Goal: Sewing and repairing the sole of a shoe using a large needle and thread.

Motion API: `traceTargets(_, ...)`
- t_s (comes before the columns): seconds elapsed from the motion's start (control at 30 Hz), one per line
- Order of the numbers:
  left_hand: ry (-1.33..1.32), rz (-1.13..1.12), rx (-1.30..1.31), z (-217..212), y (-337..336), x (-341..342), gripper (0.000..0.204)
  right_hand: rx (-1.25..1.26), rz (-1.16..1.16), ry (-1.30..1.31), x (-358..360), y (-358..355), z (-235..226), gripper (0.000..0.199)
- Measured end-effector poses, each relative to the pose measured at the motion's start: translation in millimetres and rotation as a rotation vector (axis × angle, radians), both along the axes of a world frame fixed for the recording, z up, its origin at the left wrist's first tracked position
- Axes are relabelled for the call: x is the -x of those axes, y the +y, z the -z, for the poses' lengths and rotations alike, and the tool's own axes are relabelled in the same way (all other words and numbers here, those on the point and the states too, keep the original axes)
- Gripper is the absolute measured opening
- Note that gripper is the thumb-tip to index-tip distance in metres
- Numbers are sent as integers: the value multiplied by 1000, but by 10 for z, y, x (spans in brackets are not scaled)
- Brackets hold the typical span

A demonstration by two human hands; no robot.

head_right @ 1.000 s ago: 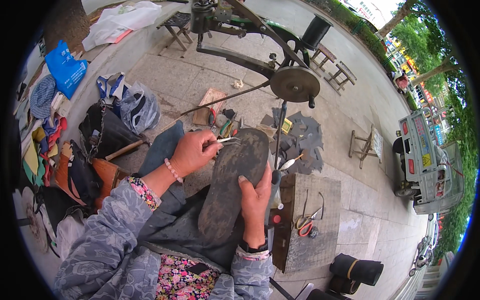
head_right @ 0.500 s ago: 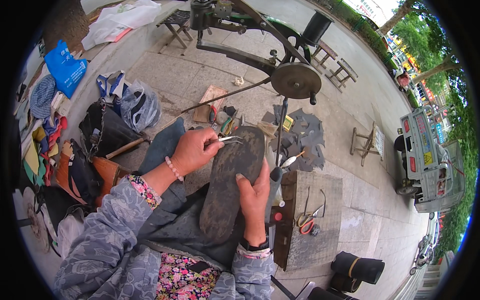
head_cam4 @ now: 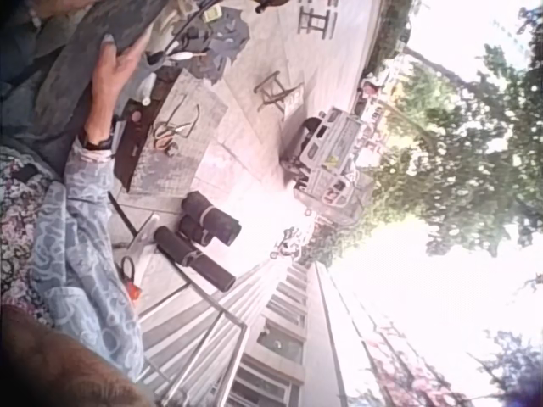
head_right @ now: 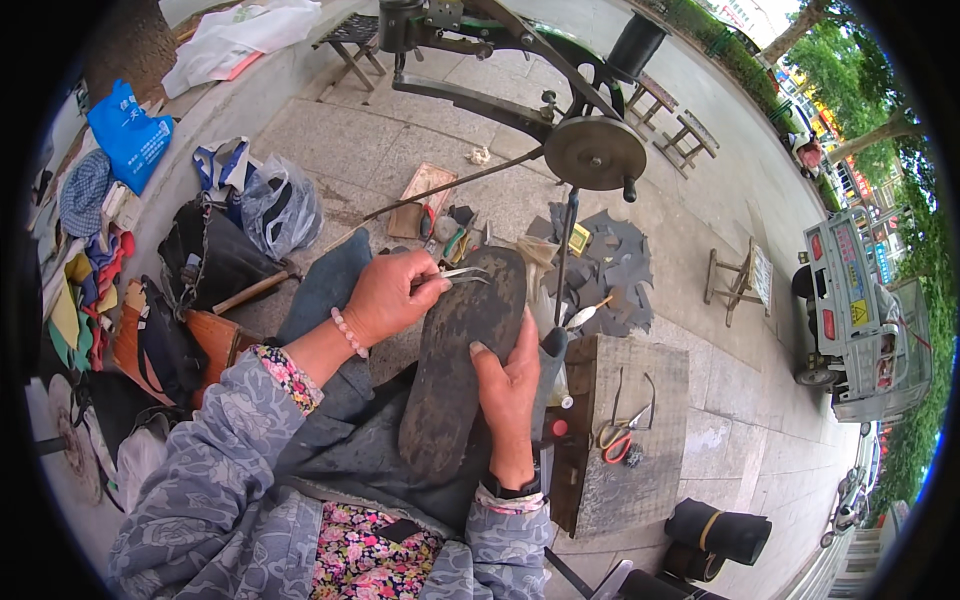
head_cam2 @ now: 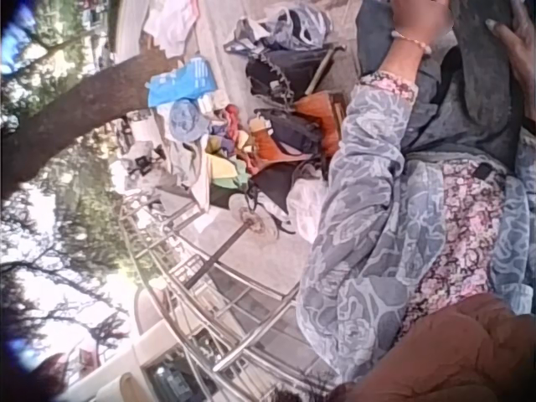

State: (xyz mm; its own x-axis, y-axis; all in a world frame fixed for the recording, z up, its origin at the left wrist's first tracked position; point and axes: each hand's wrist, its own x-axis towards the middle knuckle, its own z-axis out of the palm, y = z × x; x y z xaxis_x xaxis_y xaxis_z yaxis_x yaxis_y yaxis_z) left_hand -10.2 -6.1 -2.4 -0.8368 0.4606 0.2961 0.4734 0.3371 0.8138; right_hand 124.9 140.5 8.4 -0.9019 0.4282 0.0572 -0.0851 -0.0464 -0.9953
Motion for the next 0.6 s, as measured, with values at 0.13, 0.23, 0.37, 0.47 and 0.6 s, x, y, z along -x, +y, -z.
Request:
traceTargets(0.13,-57,21,42,-60,-12,-5,24,28,-11,-4,-8,-12,-21,67)
traceTargets(0.23,-11,15,17,-39,-14,-17,19,29,-10,-3,-18,-19,-15,68)
traceTargets(0.37,-6,16,-3,-24,-14,-20,19,12,-12,11,-25,-11,18,69)
traceTargets(0.47,-7,18,0,-20,-17,-12,19,-23,-15,-8,-17,6,31,69)
traceTargets(0.6,-9,27,-14,-23,-4,-5,19,-7,-16,6,-2,-8,11,69)
